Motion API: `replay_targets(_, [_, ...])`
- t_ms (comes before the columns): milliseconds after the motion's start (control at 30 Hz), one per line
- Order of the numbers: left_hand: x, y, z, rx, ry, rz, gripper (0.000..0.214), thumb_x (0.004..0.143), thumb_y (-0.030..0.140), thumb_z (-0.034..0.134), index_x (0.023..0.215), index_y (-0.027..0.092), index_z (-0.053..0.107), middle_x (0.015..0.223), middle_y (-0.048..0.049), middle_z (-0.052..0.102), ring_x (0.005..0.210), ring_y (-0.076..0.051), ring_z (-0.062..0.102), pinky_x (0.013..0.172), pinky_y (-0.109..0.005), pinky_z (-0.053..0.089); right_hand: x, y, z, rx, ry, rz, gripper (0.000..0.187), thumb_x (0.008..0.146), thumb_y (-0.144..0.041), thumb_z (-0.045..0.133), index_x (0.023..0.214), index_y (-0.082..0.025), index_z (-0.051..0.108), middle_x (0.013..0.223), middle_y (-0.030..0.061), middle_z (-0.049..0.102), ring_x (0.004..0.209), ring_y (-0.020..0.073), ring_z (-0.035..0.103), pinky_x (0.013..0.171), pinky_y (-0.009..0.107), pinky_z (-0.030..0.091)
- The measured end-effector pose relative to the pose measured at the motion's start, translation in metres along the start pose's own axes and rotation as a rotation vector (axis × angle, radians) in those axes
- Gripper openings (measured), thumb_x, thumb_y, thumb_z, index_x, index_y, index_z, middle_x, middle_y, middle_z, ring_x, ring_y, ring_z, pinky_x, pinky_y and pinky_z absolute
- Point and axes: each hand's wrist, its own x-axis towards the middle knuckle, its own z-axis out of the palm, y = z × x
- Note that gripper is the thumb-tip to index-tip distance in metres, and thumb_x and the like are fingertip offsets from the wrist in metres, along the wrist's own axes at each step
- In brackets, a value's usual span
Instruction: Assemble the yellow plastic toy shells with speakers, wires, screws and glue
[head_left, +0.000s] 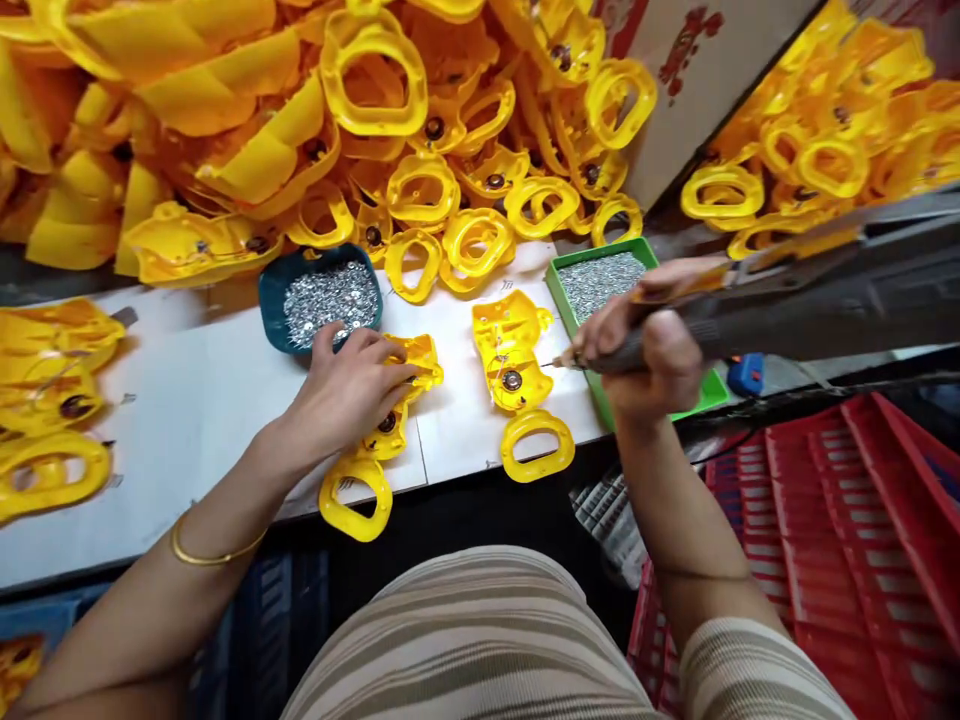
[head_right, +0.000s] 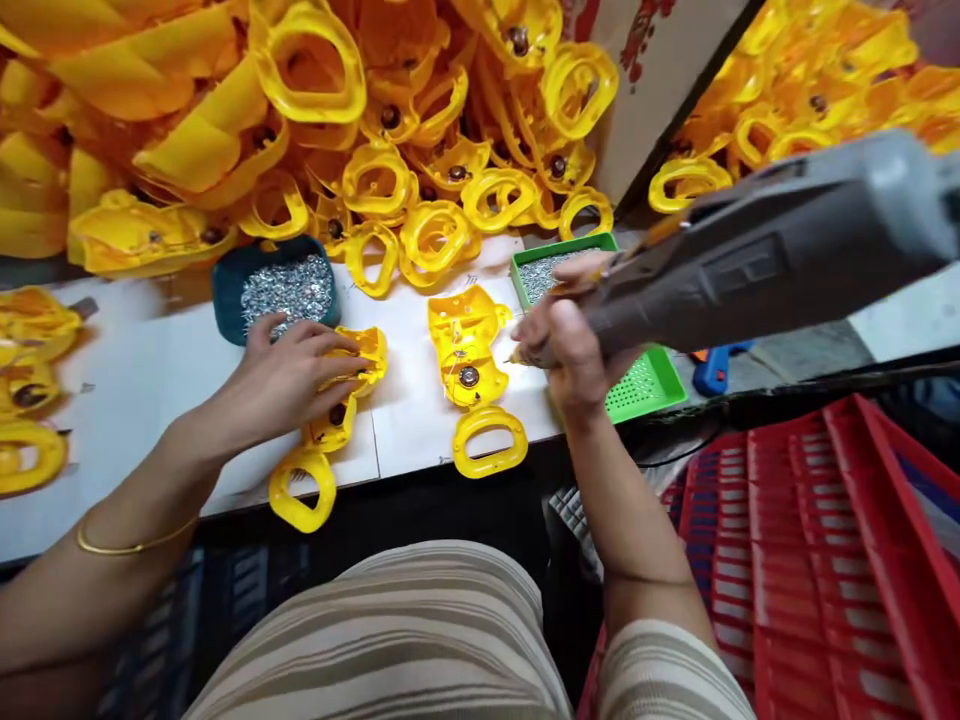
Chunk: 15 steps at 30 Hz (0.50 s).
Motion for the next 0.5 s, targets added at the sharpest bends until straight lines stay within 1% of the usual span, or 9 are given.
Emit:
replay_targets(67, [0.002,-0.002,-0.004,-0.067,0.030,-0.030,0.026,0.096,0.034,0.050,0.104,0.027,0.074,0.111,-0.0074,0.071,0.107,-0.029,0.057,0.106,-0.059,0.029,0.006,0.003,-0.008,0.077,0.141,-0.053,0.021,0.082,-0.050,0.059,0.092,-0.031,0.055,0.051,-0.0068,0.037,0.038,0.0143,0.038,0.043,0.034,0.044])
replay_targets(100, [0.006,0.001,-0.004,-0.107,0.061,-0.050,0.026,0.095,0.036,0.052,0.108,0.029,0.073,0.111,-0.0070,0.070,0.106,-0.028,0.058,0.104,-0.055,0.033,0.007,0.003,-0.010,0.093,0.182,-0.071,0.020,0.080,-0.047,0.063,0.088,-0.031,0.057,0.050,-0.0069,0.038,0.037,0.0141,0.038,0.042,0.033,0.043])
replay_targets(167, [0.018,0.014,0.000,-0.159,0.107,-0.078,0.032,0.095,0.042,0.054,0.120,0.029,0.069,0.110,-0.0071,0.069,0.103,-0.026,0.058,0.097,-0.045,0.040,0.005,0.005,-0.011,0.082,0.174,-0.066,0.021,0.079,-0.048,0.067,0.084,-0.029,0.058,0.048,-0.0071,0.039,0.036,0.0137,0.040,0.041,0.033,0.042])
replay_targets(233, [0.036,0.034,0.007,-0.158,0.100,-0.068,0.045,0.093,0.051,0.056,0.130,0.027,0.063,0.107,-0.0086,0.068,0.100,-0.025,0.058,0.089,-0.038,0.044,0.001,0.007,-0.011,0.070,0.152,-0.057,0.023,0.079,-0.049,0.069,0.085,-0.029,0.059,0.049,-0.0069,0.041,0.036,0.0135,0.042,0.041,0.032,0.043])
replay_targets(300, [0.055,0.057,0.010,-0.115,0.038,-0.036,0.060,0.088,0.058,0.060,0.137,0.025,0.055,0.107,-0.0094,0.066,0.099,-0.026,0.057,0.081,-0.035,0.046,-0.004,0.010,-0.013,0.068,0.108,-0.060,0.023,0.078,-0.047,0.071,0.089,-0.028,0.062,0.052,-0.0059,0.046,0.039,0.0138,0.047,0.043,0.032,0.045])
replay_targets(333, [0.064,0.066,0.010,-0.081,0.007,-0.034,0.063,0.087,0.057,0.061,0.139,0.024,0.053,0.107,-0.0098,0.066,0.099,-0.026,0.057,0.078,-0.034,0.046,-0.006,0.012,-0.015,0.070,0.081,-0.068,0.023,0.078,-0.045,0.072,0.092,-0.028,0.064,0.054,-0.0053,0.048,0.041,0.0142,0.049,0.045,0.033,0.046])
replay_targets(400, [0.077,0.079,0.007,-0.015,-0.063,-0.058,0.058,0.087,0.052,0.065,0.136,0.022,0.056,0.105,-0.0102,0.067,0.098,-0.028,0.059,0.072,-0.033,0.046,-0.009,0.015,-0.019,0.091,0.005,-0.086,0.026,0.078,-0.039,0.073,0.101,-0.029,0.066,0.057,-0.0044,0.052,0.044,0.0147,0.052,0.048,0.033,0.048])
replay_targets(500, [0.088,0.082,-0.002,0.010,-0.197,-0.105,0.036,0.086,0.044,0.067,0.116,0.023,0.069,0.095,-0.0086,0.071,0.092,-0.028,0.064,0.063,-0.031,0.045,-0.011,0.017,-0.027,0.171,-0.124,-0.085,0.034,0.079,-0.038,0.071,0.112,-0.030,0.066,0.062,-0.0035,0.057,0.047,0.0156,0.054,0.049,0.032,0.048])
